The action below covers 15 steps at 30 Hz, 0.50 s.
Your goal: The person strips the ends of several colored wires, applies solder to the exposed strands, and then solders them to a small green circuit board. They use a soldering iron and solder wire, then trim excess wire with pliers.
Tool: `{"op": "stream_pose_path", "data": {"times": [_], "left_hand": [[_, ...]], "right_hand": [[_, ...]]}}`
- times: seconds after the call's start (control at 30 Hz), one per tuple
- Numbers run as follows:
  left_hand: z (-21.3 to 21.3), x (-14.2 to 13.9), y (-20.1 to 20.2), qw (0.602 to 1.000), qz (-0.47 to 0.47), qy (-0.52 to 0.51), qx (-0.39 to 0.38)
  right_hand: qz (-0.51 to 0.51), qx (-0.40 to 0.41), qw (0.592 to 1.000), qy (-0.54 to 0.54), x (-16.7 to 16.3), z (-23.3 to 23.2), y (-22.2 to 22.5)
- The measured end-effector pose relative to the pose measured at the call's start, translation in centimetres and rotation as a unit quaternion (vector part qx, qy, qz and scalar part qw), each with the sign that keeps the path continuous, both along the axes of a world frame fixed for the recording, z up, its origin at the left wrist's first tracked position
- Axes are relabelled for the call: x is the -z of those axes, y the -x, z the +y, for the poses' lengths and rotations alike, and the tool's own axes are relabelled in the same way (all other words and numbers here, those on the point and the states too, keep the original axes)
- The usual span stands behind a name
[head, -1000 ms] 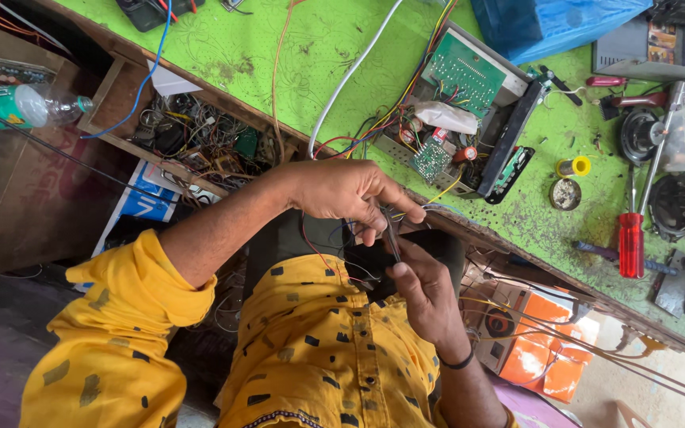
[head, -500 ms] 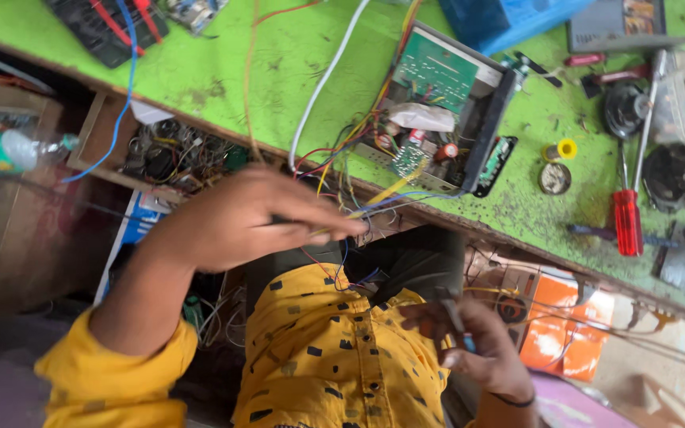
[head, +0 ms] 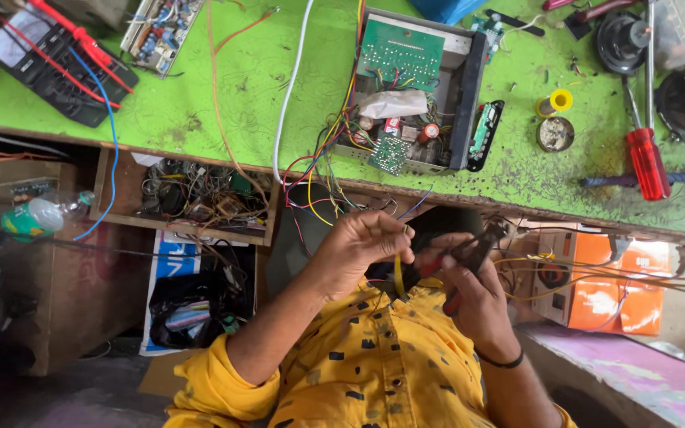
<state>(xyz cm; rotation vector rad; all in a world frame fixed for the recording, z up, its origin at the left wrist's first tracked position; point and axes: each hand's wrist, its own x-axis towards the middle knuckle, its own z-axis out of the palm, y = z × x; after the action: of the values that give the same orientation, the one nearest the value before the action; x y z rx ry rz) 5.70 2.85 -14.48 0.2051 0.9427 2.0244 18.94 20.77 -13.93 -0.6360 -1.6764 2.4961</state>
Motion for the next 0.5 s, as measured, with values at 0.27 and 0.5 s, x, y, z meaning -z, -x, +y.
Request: {"op": "stream_pose_path", "data": {"times": [0.27, 0.5], "left_hand": [[-0.2, -2.7, -1.1, 0.91, 0.316, 0.26, -0.067], [0.1, -4.4, 0.0, 0.848, 0.431, 0.289, -0.11]], "right_hand": [[0.027, -0.07, 0.865, -0.497, -0.5, 0.4, -0.3], [0.037, -0.1, 0.797, -0.595, -4.0, -0.7, 3.6]]}}
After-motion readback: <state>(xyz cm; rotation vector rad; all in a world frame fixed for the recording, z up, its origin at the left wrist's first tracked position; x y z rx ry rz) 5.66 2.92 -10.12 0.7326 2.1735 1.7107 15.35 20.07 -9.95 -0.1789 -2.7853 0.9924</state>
